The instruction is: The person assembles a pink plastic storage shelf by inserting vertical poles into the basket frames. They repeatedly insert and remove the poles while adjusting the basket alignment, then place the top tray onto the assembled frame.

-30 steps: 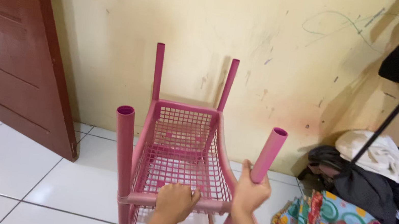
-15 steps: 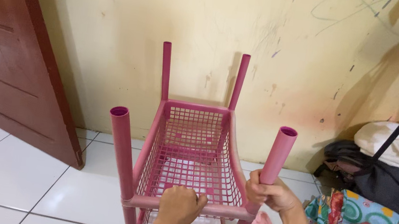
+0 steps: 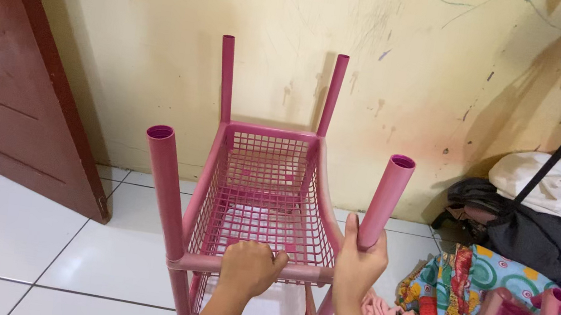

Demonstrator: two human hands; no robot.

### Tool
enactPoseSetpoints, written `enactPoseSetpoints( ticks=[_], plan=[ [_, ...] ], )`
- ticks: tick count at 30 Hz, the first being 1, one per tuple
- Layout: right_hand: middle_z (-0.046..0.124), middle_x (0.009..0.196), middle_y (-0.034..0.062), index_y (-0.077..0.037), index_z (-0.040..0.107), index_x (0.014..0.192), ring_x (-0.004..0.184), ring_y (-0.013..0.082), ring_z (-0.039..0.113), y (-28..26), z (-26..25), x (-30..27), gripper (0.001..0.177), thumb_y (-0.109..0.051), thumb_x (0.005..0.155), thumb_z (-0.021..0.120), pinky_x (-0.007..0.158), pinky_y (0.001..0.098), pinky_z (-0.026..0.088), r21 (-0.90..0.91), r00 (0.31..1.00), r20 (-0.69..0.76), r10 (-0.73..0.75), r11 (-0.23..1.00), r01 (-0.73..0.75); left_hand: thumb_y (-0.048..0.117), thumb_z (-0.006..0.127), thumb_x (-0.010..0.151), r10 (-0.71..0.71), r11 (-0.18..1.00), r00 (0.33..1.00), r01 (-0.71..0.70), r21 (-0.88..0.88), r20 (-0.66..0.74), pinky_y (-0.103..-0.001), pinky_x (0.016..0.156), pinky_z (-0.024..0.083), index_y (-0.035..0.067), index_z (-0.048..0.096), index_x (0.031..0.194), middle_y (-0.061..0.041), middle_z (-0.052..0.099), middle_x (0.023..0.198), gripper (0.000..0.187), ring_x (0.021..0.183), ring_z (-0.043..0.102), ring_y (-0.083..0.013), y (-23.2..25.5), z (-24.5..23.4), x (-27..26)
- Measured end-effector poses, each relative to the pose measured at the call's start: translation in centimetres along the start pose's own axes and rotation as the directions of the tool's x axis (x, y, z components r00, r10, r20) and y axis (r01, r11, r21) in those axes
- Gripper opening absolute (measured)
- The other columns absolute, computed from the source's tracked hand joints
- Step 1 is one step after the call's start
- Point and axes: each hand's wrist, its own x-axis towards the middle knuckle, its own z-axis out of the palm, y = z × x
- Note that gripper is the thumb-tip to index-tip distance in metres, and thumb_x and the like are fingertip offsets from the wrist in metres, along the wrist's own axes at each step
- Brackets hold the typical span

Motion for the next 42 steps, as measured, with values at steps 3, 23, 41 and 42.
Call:
enactPoseSetpoints(
  ticks=[3, 23, 41, 42],
  plan=[
    [0.060, 0.063, -0.0005, -0.001, 0.071, 0.081, 0.061, 0.0085, 0.050, 0.1, 0.3, 1.4, 0.030, -0.024, 0.096, 0.082, 0.055, 0.0287, 0.042, -0.089, 0.992, 0.003, 0.126, 0.988, -0.125, 0.055, 0.056, 0.094, -0.005, 1.000, 1.000, 0.005, -0.018, -0.021, -0.056, 0.079, 0.058, 0.003, 0.080, 0.075, -0.024, 0.074, 0.077, 0.060, 0.077, 0.075, -0.0418, 0.2, 0.0, 0.0],
    [0.039, 0.053, 0.0017, -0.011, 0.046, 0.069, 0.044, 0.0123, 0.039, 4.5, -1.5, 14.5, 0.042, -0.017, 0.103, 0.070, 0.047, 0.0286, 0.035, 0.195, 0.007, 0.939, -0.345, 0.513, -0.836, 0.057, 0.058, 0.094, -0.018, 0.999, 1.000, 0.018, -0.026, -0.014, -0.055, 0.077, 0.059, 0.008, 0.082, 0.074, -0.023, 0.075, 0.078, 0.059, 0.078, 0.075, -0.0413, -0.3, -0.2, 0.3],
    [0.068, 0.115, 0.0030, -0.010, 0.062, 0.139, 0.098, 0.0125, 0.066, -1.9, -27.5, 15.8, 0.040, -0.023, 0.102, 0.060, 0.083, 0.0330, 0.052, -0.004, 0.779, 0.400, 0.483, 0.851, -0.525, 0.013, 0.071, 0.085, 0.497, 0.628, 0.785, -0.620, -0.470, -0.370, -0.051, 0.110, 0.042, 0.011, 0.053, 0.147, -0.014, 0.055, 0.150, 0.064, 0.138, 0.051, -0.0350, 33.3, 1.3, -5.4],
    [0.069, 0.118, 0.0040, -0.008, 0.061, 0.141, 0.101, 0.0129, 0.067, -1.2, -30.3, 16.4, 0.041, -0.020, 0.101, 0.061, 0.086, 0.0320, 0.053, 0.017, 0.824, 0.355, 0.442, 0.878, -0.478, 0.014, 0.072, 0.083, 0.538, 0.608, 0.772, -0.634, -0.478, -0.340, -0.054, 0.111, 0.040, 0.011, 0.051, 0.149, -0.014, 0.054, 0.151, 0.069, 0.139, 0.049, -0.0358, 35.7, 2.2, -6.1]
  ],
)
